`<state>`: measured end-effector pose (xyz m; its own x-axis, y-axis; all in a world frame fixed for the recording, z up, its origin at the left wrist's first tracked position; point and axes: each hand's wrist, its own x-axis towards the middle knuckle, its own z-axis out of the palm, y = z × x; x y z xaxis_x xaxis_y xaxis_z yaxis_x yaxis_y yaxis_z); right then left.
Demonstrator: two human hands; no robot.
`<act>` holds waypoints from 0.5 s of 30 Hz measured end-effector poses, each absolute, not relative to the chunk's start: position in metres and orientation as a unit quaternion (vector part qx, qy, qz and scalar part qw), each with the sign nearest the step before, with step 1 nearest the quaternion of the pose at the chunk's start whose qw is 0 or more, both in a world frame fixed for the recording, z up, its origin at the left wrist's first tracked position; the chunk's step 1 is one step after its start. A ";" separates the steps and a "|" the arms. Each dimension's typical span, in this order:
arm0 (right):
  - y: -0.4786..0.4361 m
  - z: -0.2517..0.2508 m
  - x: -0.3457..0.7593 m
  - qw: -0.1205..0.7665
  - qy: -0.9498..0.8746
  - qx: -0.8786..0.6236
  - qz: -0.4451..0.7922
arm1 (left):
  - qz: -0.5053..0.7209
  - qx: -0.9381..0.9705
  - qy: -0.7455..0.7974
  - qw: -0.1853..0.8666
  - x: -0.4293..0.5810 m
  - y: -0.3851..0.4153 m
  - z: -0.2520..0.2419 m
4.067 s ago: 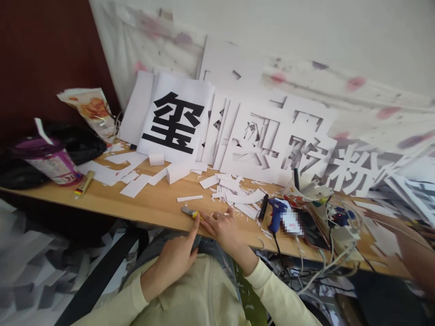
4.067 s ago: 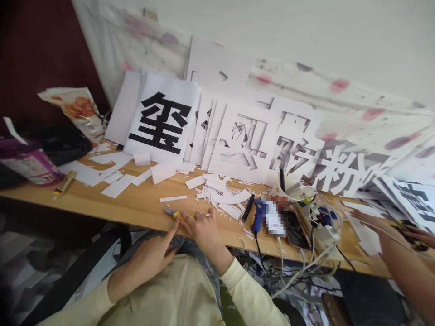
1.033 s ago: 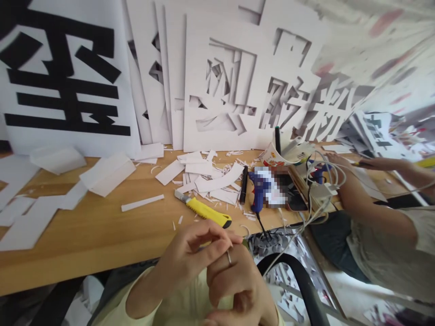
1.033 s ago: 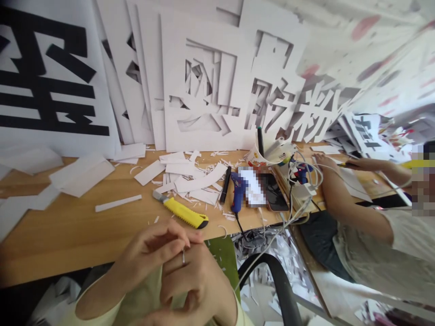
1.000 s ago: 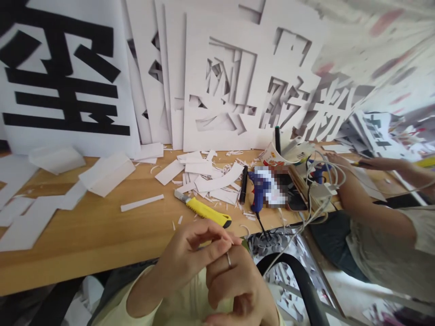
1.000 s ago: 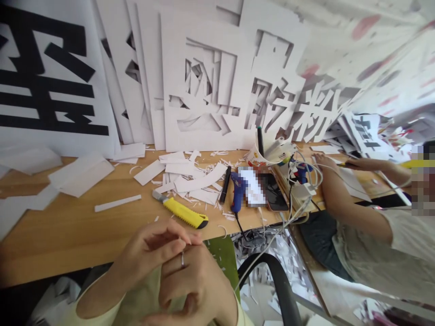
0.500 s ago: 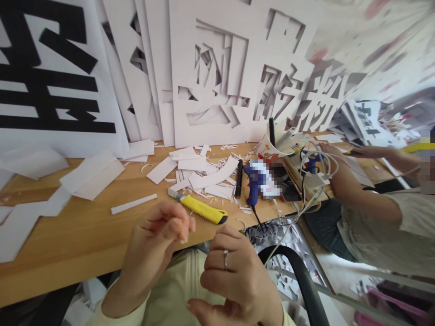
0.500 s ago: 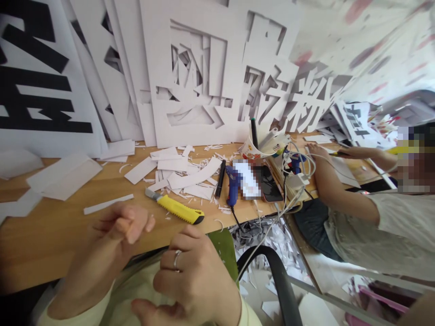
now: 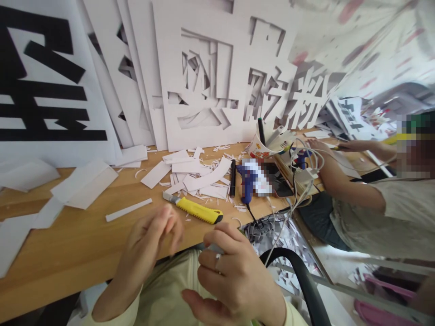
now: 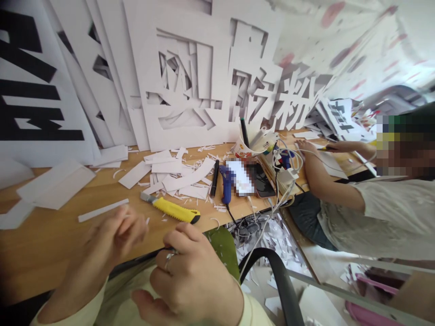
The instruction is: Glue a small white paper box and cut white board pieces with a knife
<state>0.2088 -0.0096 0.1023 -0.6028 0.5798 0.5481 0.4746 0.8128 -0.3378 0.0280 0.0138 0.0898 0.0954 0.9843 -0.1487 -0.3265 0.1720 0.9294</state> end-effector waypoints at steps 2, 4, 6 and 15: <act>-0.010 0.101 0.207 0.308 -0.910 -0.265 0.078 | 0.486 0.433 0.440 0.619 0.030 0.017 0.092; -0.011 0.100 0.204 0.276 -0.926 -0.249 0.069 | 0.460 0.462 0.415 0.635 0.034 0.019 0.098; -0.012 0.100 0.201 0.248 -0.936 -0.243 0.062 | 0.442 0.464 0.364 0.676 0.041 0.020 0.107; -0.003 0.118 0.197 0.155 -0.973 -0.074 0.154 | 0.355 0.494 0.361 0.706 0.063 0.035 0.110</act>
<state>0.1975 -0.0032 0.1178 -0.9409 0.1917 0.2792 0.0959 0.9414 -0.3233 0.0632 0.0351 0.1104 0.4863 0.8591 -0.1593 -0.1443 0.2587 0.9551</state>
